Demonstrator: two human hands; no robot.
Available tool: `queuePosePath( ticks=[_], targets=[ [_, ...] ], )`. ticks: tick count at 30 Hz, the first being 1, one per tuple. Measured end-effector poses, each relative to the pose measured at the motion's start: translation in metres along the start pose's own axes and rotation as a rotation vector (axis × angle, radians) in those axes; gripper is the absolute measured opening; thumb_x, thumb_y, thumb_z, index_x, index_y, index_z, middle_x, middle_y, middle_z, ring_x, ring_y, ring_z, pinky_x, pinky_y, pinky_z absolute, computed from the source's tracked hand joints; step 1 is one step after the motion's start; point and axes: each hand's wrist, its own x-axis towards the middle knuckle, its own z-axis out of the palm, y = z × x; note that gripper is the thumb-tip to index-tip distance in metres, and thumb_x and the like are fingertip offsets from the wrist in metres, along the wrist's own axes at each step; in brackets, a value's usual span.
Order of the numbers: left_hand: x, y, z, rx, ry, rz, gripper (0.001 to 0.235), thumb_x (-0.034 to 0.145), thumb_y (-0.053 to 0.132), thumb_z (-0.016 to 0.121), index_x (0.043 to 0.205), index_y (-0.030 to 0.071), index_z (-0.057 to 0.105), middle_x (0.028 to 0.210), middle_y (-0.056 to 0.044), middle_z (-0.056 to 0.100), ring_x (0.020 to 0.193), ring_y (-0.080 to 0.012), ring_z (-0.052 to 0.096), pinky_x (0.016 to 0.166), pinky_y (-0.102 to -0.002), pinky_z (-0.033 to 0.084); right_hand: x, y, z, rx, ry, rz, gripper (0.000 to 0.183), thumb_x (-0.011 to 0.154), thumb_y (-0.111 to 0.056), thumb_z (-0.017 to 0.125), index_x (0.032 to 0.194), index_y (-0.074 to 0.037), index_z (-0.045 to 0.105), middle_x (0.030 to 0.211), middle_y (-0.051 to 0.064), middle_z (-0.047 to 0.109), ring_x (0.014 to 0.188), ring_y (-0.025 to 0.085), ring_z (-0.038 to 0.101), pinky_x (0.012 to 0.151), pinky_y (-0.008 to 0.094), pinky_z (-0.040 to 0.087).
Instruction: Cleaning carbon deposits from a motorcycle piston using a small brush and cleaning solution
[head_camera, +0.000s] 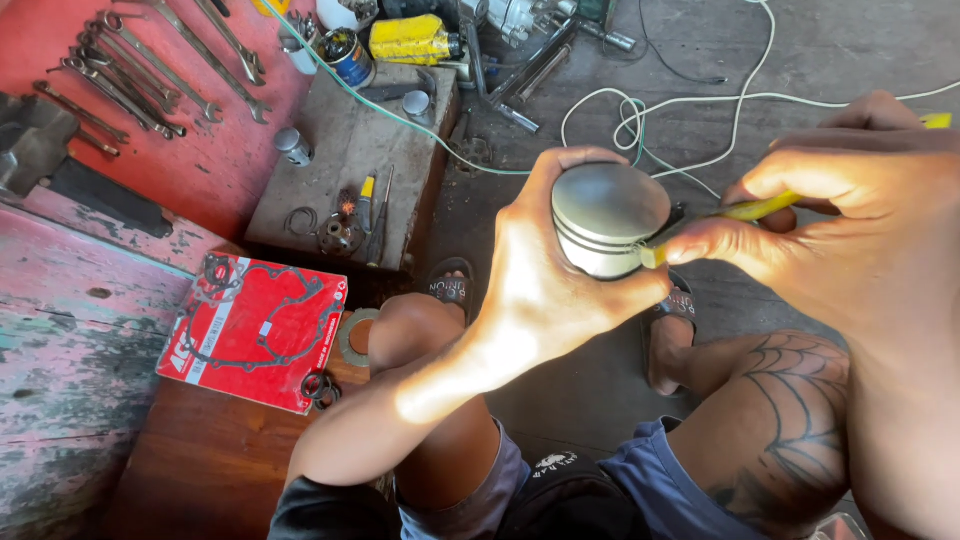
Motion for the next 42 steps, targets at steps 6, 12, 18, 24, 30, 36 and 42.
queuePosePath(
  ticks=[6,12,18,24,30,36,42],
  targets=[
    [0.002,0.001,0.002,-0.069,0.031,0.023,0.053,0.066,0.017,0.08,0.114,0.012,0.059,0.097,0.0,0.074,0.084,-0.0089,0.07,0.081,-0.024,0.058,-0.001,0.01,0.002,0.009,0.058,0.048,0.04,0.083,-0.027,0.102,0.077,-0.001,0.073,0.062,0.004,0.06,0.065,0.016,0.049,0.088,0.035,0.038],
    [0.005,-0.01,0.002,-0.18,-0.066,-0.008,0.053,0.065,0.012,0.083,0.113,0.011,0.061,0.097,-0.001,0.075,0.084,-0.0078,0.07,0.08,-0.023,0.059,-0.001,0.015,0.002,0.03,0.069,0.017,0.041,0.085,-0.024,0.101,0.075,0.001,0.07,0.061,0.006,0.058,0.061,0.015,0.047,0.089,0.034,0.037],
    [0.004,-0.016,0.0,-0.234,-0.112,0.045,0.052,0.066,0.012,0.085,0.114,0.011,0.063,0.099,0.0,0.074,0.087,-0.0073,0.068,0.082,-0.023,0.058,0.002,0.017,0.003,0.043,0.068,0.041,0.044,0.089,-0.022,0.101,0.074,0.002,0.067,0.058,0.005,0.055,0.06,0.013,0.047,0.088,0.032,0.036],
    [-0.011,0.003,0.0,-0.245,-0.107,0.071,0.062,0.068,0.02,0.082,0.123,0.012,0.053,0.115,-0.002,0.067,0.1,-0.0114,0.067,0.095,-0.025,0.054,0.006,0.044,0.015,0.079,0.048,0.088,0.03,0.095,-0.009,0.098,0.081,0.001,0.073,0.063,0.007,0.056,0.062,0.01,0.044,0.067,0.028,0.035],
    [-0.005,-0.002,-0.004,-0.319,-0.138,0.02,0.06,0.068,0.02,0.082,0.12,0.012,0.054,0.103,0.0,0.069,0.089,-0.0091,0.067,0.083,-0.025,0.057,0.012,0.027,0.004,0.253,-0.024,0.051,0.04,0.086,-0.033,0.069,0.074,0.004,0.062,0.063,0.009,0.05,0.058,0.014,0.038,0.065,0.028,0.029],
    [-0.005,-0.003,-0.006,-0.349,-0.166,-0.033,0.061,0.066,0.02,0.082,0.12,0.01,0.055,0.102,-0.002,0.072,0.089,-0.0103,0.069,0.081,-0.026,0.059,0.013,0.021,0.004,0.258,-0.075,-0.039,0.042,0.077,-0.038,0.066,0.065,0.0,0.055,0.051,0.003,0.04,0.05,0.013,0.037,0.084,0.033,0.035],
    [-0.002,-0.007,-0.003,-0.406,-0.157,-0.098,0.059,0.066,0.012,0.082,0.118,0.008,0.056,0.098,-0.005,0.074,0.078,-0.0116,0.07,0.071,-0.027,0.061,0.01,0.025,0.007,0.235,-0.069,-0.018,0.039,0.078,-0.033,0.073,0.066,0.001,0.058,0.05,0.003,0.038,0.05,0.013,0.035,0.085,0.032,0.036]
  ],
)
